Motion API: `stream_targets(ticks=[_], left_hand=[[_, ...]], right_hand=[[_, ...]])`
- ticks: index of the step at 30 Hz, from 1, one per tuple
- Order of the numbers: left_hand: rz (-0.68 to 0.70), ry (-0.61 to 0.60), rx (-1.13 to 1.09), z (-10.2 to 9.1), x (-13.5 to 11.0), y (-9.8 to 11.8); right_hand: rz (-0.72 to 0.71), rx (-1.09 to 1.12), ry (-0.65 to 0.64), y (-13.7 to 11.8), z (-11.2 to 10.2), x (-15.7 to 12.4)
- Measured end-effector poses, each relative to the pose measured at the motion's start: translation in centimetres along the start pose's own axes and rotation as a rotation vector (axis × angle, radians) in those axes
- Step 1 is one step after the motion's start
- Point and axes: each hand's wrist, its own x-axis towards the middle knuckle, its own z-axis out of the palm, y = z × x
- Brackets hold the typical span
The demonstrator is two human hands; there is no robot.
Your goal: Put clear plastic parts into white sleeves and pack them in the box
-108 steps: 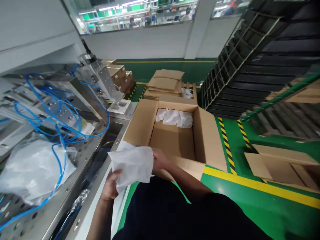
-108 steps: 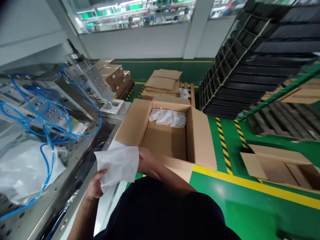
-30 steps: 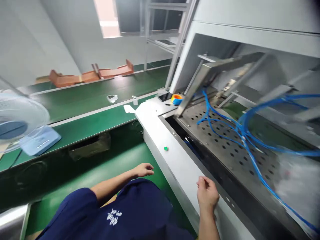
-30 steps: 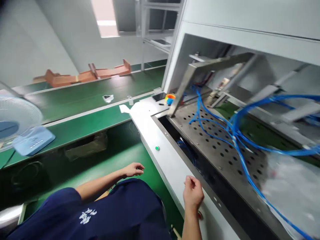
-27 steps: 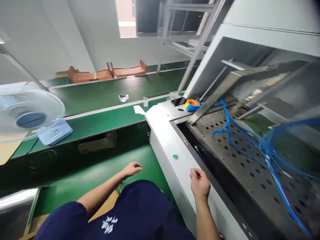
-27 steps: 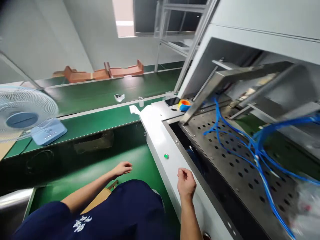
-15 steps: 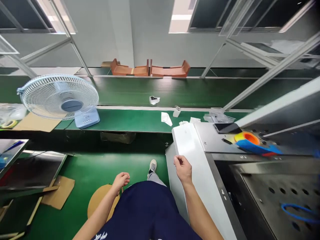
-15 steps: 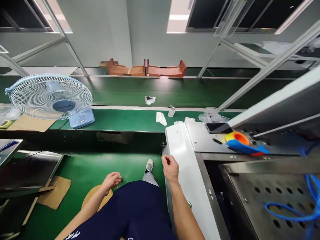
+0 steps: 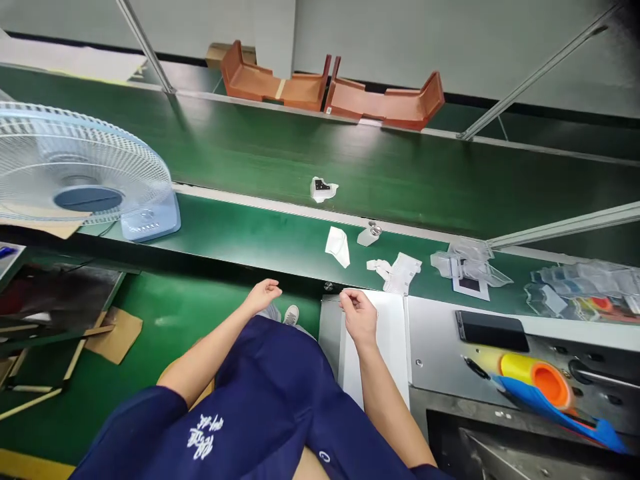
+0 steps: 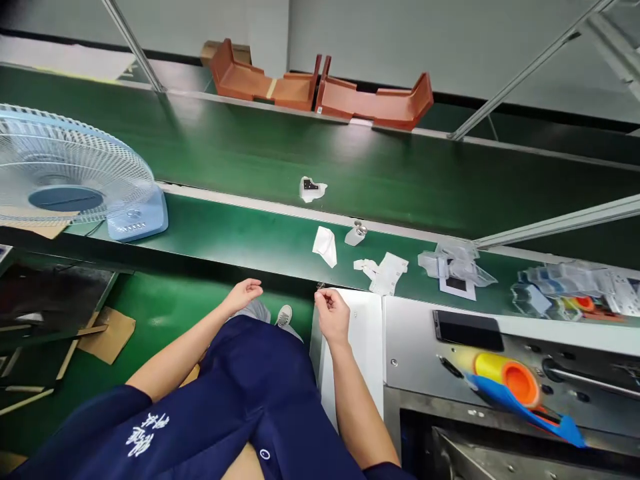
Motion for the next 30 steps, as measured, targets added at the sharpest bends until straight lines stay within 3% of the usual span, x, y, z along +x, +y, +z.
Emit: stream_targets(ticks=[3, 6, 10, 14, 19, 21, 24, 27, 30], left_hand=[[0.017, -0.079, 0.135, 0.3, 5.8, 2.2], [0.048, -0.181, 0.312, 0.5, 13.5, 5.7], [0.187, -0.265, 0.54, 1.6, 26.0, 12.7], [0.328, -0.26, 0.708, 3.7, 38.5, 20.1], [0.399, -0.312, 0.855, 7.3, 50.8, 26.9], [0.388, -0.356, 0.898, 8.5, 53.9, 28.7], [0.345, -0.405, 0.938, 9.4, 56.1, 30.0], [0.31, -0.431, 0.965, 9.4, 55.9, 30.2], [0.295, -0.421, 0.983, 9.0, 54.9, 29.9]], right_hand=[[0.044, -0.024, 0.012, 0.2, 0.5, 1.9], [0.125, -0.086, 0.029, 0.5, 1.1, 3.1], [0.283, -0.13, 0.13, 0.7, 2.7, 3.4], [0.429, -0.148, 0.281, 0.6, 4.5, 2.5], [0.551, -0.172, 0.341, 1.0, 5.5, 0.4], [0.604, -0.165, 0.411, 1.3, 5.8, -0.5], [0.676, -0.175, 0.576, 1.2, 6.7, -1.5], [0.664, -0.183, 0.651, 0.1, 7.8, -1.7], [0.57, -0.209, 0.6, -1.0, 8.3, -1.5]])
